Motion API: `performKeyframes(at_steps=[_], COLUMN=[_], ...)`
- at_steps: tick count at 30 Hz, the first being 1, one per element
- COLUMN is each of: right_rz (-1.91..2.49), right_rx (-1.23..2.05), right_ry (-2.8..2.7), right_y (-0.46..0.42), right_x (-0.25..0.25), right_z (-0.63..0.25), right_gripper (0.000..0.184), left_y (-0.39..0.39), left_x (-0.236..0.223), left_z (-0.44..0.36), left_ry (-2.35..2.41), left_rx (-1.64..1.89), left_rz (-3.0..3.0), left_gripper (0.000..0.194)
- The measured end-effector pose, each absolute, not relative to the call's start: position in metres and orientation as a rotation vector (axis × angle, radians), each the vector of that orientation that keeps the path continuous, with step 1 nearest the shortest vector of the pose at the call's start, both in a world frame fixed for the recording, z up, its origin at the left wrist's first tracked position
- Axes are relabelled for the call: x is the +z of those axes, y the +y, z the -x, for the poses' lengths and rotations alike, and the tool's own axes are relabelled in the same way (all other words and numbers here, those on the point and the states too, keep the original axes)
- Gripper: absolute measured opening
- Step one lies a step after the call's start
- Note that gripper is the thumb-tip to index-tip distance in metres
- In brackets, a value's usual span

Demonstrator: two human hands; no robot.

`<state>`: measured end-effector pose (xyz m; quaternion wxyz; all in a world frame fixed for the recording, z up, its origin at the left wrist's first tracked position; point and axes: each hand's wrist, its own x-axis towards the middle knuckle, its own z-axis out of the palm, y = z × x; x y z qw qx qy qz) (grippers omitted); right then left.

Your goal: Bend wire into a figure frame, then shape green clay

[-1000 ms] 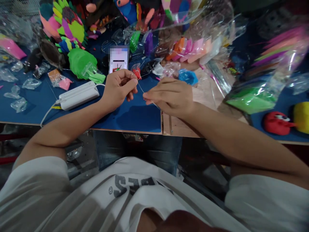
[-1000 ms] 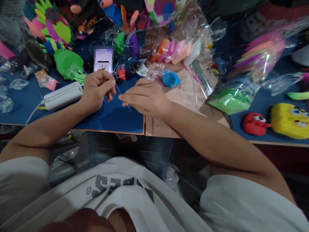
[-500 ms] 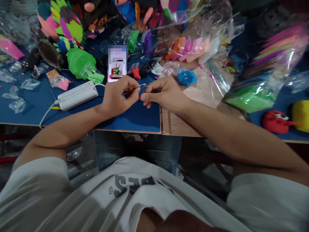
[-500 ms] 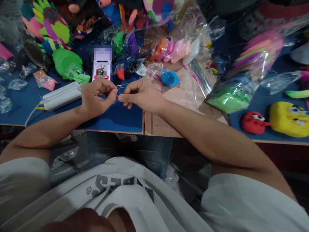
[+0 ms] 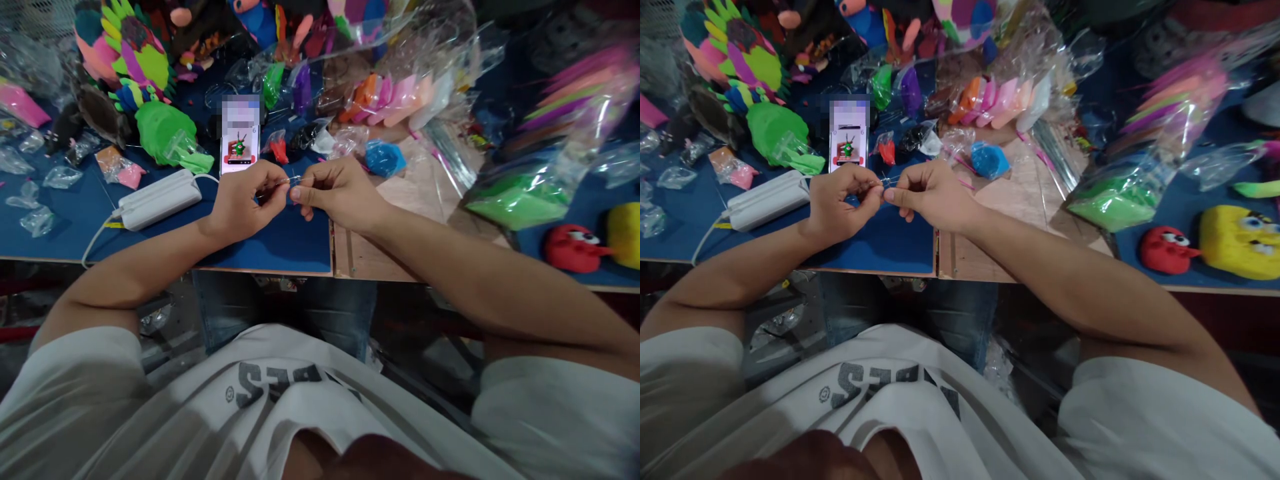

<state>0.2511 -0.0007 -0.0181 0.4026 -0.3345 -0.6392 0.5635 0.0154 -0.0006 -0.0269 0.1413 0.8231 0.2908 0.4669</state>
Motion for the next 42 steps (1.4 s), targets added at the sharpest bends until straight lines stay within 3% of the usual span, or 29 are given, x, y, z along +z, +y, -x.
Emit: performKeyframes(at_steps=[9, 17, 26, 36, 42], right_rz=[0.704, 0.735, 0.871, 0.77, 0.783], right_rx=[1.439, 0.988, 0.882, 0.602, 0.558], right_ry=[-1.599, -1.752, -1.678, -1.942, -2.003], right_y=[-0.004, -0.007, 0.003, 0.014, 0.014], right_x=[-0.021, -0.029, -0.051, -0.05, -0.05], right_z=[-0.251, -0.254, -0.252, -0.27, -0.272], right_gripper=[0.07, 0.053, 0.076, 0.049, 0.041], left_y=[0.02, 0.02, 0.023, 0.018, 0.014], left_x=[-0.02, -0.024, -0.029, -0.026, -0.03], left_z=[-0.018, -0.019, -0.019, -0.022, -0.02], left_ry=[0.881, 0.898, 0.851, 0.872, 0.862], left_rx=[1.045, 1.03, 1.118, 1.131, 1.169], left_rz=[-1.701, -1.697, -1.797, -1.865, -2.018], left_gripper=[0.027, 0.034, 0.051, 0.052, 0.036])
